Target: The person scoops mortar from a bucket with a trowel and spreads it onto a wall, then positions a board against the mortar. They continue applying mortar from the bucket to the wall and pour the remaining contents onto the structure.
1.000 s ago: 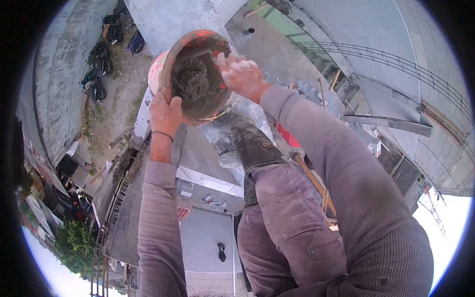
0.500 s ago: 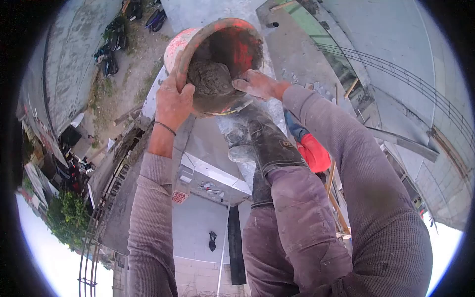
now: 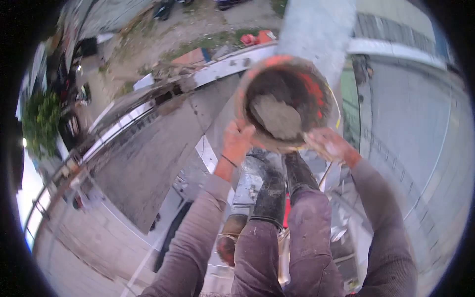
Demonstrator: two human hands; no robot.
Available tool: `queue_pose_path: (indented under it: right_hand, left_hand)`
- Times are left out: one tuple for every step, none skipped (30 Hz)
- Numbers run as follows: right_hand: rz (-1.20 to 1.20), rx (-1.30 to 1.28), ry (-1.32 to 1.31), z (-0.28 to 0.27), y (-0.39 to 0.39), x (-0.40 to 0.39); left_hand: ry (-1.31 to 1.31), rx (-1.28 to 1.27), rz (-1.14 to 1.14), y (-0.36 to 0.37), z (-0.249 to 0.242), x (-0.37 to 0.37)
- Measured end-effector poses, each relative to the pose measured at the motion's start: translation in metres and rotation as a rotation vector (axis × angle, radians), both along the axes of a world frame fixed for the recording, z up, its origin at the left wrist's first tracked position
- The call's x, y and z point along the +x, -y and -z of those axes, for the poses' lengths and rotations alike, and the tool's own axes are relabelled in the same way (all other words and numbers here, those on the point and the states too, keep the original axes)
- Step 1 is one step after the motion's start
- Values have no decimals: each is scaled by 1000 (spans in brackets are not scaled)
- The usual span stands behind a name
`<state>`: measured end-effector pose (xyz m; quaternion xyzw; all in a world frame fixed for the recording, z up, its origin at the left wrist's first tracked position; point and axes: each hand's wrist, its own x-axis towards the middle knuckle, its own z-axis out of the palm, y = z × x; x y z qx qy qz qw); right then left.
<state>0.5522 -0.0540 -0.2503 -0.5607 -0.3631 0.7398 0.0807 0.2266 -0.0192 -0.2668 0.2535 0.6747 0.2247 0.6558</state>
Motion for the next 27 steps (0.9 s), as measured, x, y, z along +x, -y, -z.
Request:
queue_pose_path:
  right_hand:
    - [63,-219,-91,-26,-9,-3]
    - [43,-286,-82,-45,-14,-5]
    - [27,-352,-67,-62,-22,-9]
    - [-13,-334,-55,-79,-33,-16]
    - [-33,-333,-76,-96,-44,-25]
    - [-52,-333,-94,-112,-59,-36]
    - [-80,-326,-74,-126,-77,-53]
    - [-108,-316,-62,-127,-89,-70]
    - [-161,-170,-4,-124,-101,-90]
    - [-211,-24,47,-122,-113,-114]
    - [-341,18,154,-125,-134,-147]
    - [-465,61,262,-125,-158,-184]
    - [-529,435,307,-108,-169,-220]
    - [-757,1063,317,-57,-172,-246]
    - [-972,1032,361,-47,-187,-295]
    - [-949,957,421,-23,-190,-342]
    - [-869,1051,451,9,-185,-382]
    - [-783,1142,486,29,-184,-407]
    - [-782,1143,498,22,-187,-413]
    - [-816,1108,586,15,-184,-418]
    - [-854,1070,670,6,-178,-419]
    - [-813,1102,586,0,-173,-395]
    - [-767,1139,507,-8,-169,-358]
    - [-744,1142,539,-25,-164,-328]
    - [-725,1143,570,-45,-157,-296]
    - [-745,1108,591,-66,-150,-261]
    - [-654,1075,574,-85,-138,-228]
  left_hand:
    - [62,-95,-98,8,-18,-5]
    - [115,-124,-177,24,-22,-12]
    - [175,-152,-251,43,-18,-18]
    - [185,-130,-289,59,-16,-23]
    - [212,-148,-365,76,-14,-26]
    - [242,-168,-438,89,-15,-27]
    - [256,-152,-469,99,-21,-30]
    - [263,-188,-502,108,-25,-33]
    - [270,-223,-532,116,-30,-37]
    - [277,-212,-553,125,-36,-37]
    - [270,-224,-644,132,-40,-34]
    - [263,-238,-731,136,-42,-32]
    - [253,-276,-745,134,-51,-33]
    - [254,-274,-752,140,-50,-32]
    - [256,-242,-794,147,-44,-28]
    - [259,-210,-838,152,-40,-24]
    - [265,-202,-842,153,-36,-20]
    - [237,-211,-821,153,-33,-17]
    - [209,-226,-793,151,-31,-15]
    - [213,-231,-788,151,-30,-14]
    - [202,-232,-796,150,-30,-12]
    - [193,-232,-803,148,-31,-9]
    - [201,-229,-799,147,-32,-7]
    - [169,-234,-871,147,-33,-4]
    - [138,-241,-945,143,-35,0]
    - [148,-241,-948,138,-35,4]
    - [149,-228,-961,135,-41,5]
